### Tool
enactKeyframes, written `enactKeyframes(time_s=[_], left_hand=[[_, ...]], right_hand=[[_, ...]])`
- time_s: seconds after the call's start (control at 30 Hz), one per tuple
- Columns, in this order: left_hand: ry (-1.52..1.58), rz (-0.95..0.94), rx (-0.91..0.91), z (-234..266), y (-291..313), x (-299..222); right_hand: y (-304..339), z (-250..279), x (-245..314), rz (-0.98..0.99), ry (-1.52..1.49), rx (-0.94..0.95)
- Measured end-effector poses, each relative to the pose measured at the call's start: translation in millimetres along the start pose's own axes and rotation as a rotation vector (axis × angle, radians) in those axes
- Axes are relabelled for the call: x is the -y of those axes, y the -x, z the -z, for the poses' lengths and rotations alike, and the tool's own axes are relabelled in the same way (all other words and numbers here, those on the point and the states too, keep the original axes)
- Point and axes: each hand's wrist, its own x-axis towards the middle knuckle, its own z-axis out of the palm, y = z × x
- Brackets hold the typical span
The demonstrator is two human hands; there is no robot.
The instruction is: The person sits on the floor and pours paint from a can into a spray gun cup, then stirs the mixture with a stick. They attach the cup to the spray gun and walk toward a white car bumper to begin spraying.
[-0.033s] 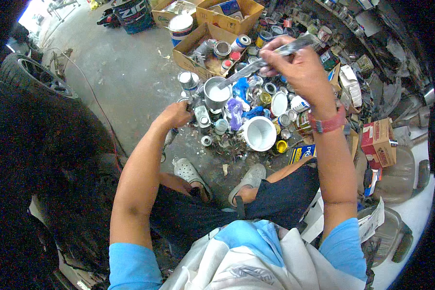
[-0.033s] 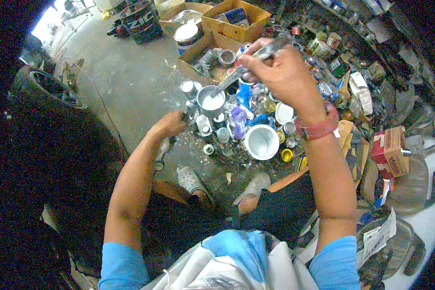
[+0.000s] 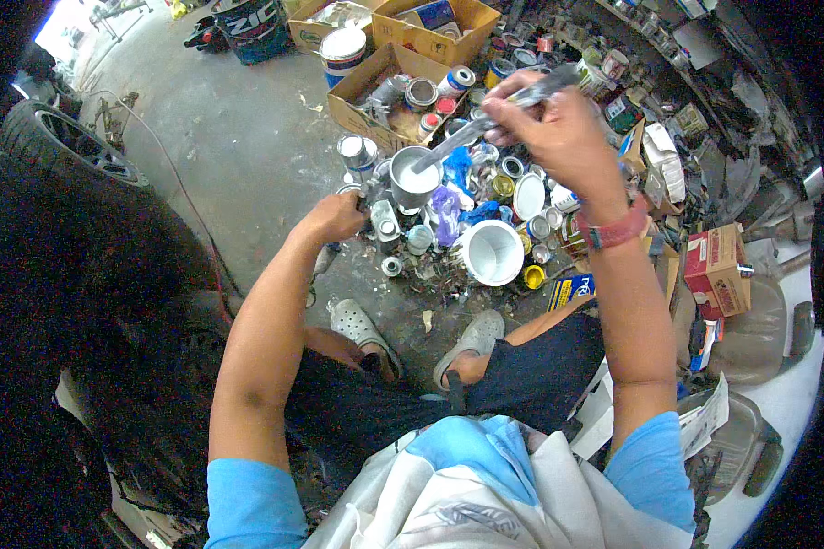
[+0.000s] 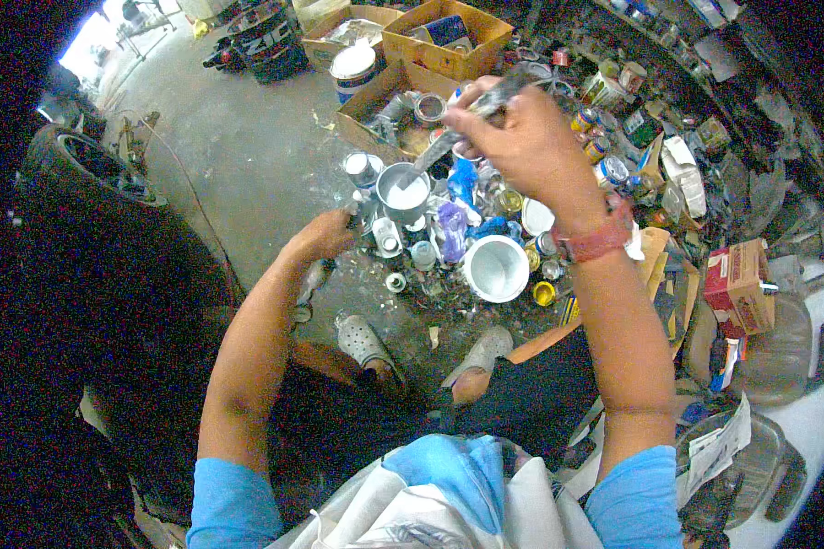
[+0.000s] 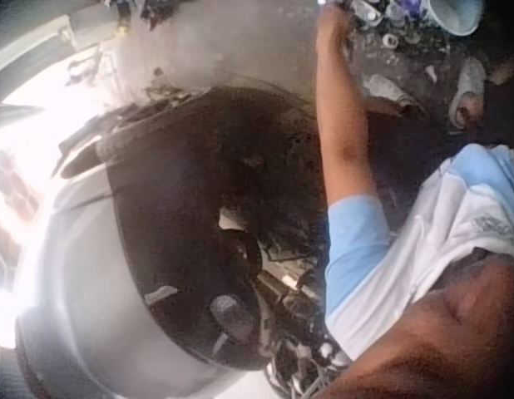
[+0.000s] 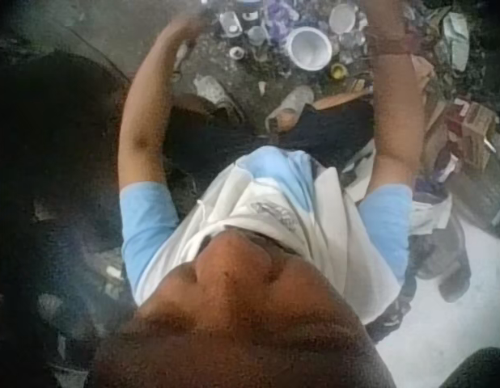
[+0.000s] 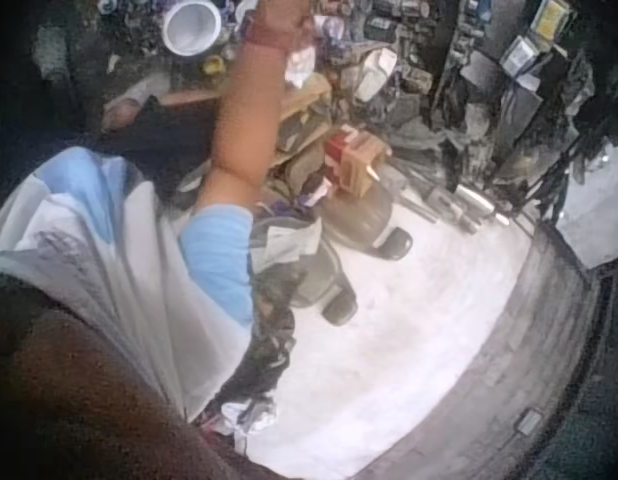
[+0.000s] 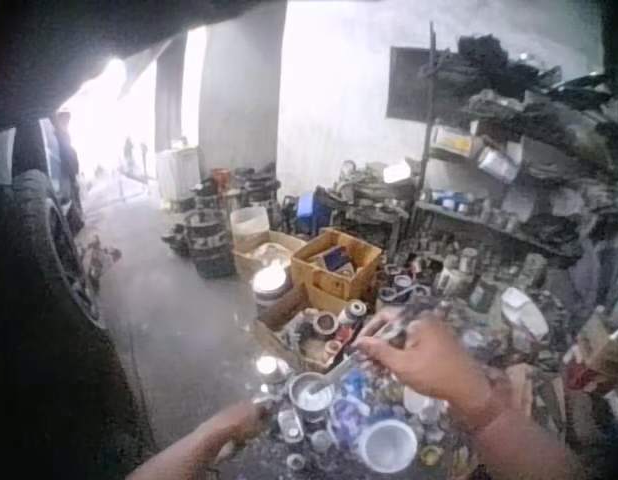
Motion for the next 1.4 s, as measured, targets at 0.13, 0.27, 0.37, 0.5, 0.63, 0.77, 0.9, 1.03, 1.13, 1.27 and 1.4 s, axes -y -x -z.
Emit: enactKeyframes(time_s=[0.13, 0.27, 0.37, 0.5, 0.63, 0.77, 0.9, 1.03, 1.13, 1.27, 1.4], left_hand=[[-0.014, 0.001, 0.066, -0.2, 4.1, -10.3], [-0.028, -0.025, 0.076, 7.1, 10.1, -20.3], [-0.031, -0.03, 0.068, 15.0, 11.8, -25.5], [-0.026, -0.016, 0.09, 17.0, 13.1, -24.4], [-0.05, -0.013, 0.1, 10.7, 6.7, -14.7], [-0.025, -0.042, 0.162, 2.7, -3.9, -7.6], [-0.067, -0.044, 0.057, 1.8, 3.0, -10.4], [-0.01, -0.033, 0.041, 7.1, 7.0, -13.7], [0.02, -0.023, 0.074, 9.4, 7.3, -14.8], [0.031, -0.016, 0.081, 8.3, 5.6, -12.2], [0.023, -0.013, 0.06, 6.7, 5.6, -9.6]], right_hand=[[0.2, -24.5, -5.2, 0.079, 0.262, 0.065], [-1.5, -34.7, -9.1, 0.183, 0.616, 0.116], [-10.1, -44.8, -14.1, 0.278, 0.705, 0.038], [-15.1, -48.0, -17.9, 0.164, 0.597, 0.153], [-20.6, -47.7, -19.9, 0.217, 0.643, 0.128], [-24.0, -52.5, -22.5, 0.202, 0.499, 0.241], [-27.0, -58.4, -16.4, 0.176, 0.71, 0.166], [-33.6, -65.8, -19.9, 0.17, 0.594, 0.192], [-28.9, -65.7, -27.8, 0.26, 0.721, 0.067], [-30.5, -66.4, -35.8, 0.261, 0.565, 0.084], [-30.2, -63.6, -37.4, 0.159, 0.547, 0.15]])
